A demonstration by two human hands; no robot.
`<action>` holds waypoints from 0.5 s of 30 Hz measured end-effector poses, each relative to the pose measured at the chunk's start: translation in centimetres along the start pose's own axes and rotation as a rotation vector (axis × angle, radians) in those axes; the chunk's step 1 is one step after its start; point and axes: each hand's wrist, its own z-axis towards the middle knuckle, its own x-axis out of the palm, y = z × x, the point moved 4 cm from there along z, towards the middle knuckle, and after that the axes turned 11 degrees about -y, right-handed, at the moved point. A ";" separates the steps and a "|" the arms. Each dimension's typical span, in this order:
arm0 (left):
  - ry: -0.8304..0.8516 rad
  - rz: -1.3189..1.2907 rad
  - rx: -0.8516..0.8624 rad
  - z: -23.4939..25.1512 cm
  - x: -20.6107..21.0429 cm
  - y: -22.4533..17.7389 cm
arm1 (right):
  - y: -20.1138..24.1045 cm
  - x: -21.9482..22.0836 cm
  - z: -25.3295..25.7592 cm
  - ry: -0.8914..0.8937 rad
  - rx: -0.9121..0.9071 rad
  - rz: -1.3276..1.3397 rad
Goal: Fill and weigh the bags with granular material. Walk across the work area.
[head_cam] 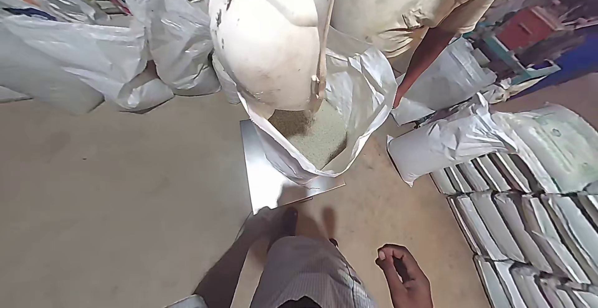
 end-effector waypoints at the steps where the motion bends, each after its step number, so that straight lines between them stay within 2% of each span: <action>1: -0.001 0.005 -0.001 0.0 0.0 0.0 | -0.1 0.0 0.0 0.004 -0.005 -0.006; 11: -0.010 -0.063 -0.057 -0.2 0.5 0.6 | -0.6 -0.1 0.0 0.030 -0.052 -0.017; 15: -0.005 -0.050 -0.030 -0.8 0.1 0.2 | -0.7 -0.1 0.0 0.048 -0.068 -0.024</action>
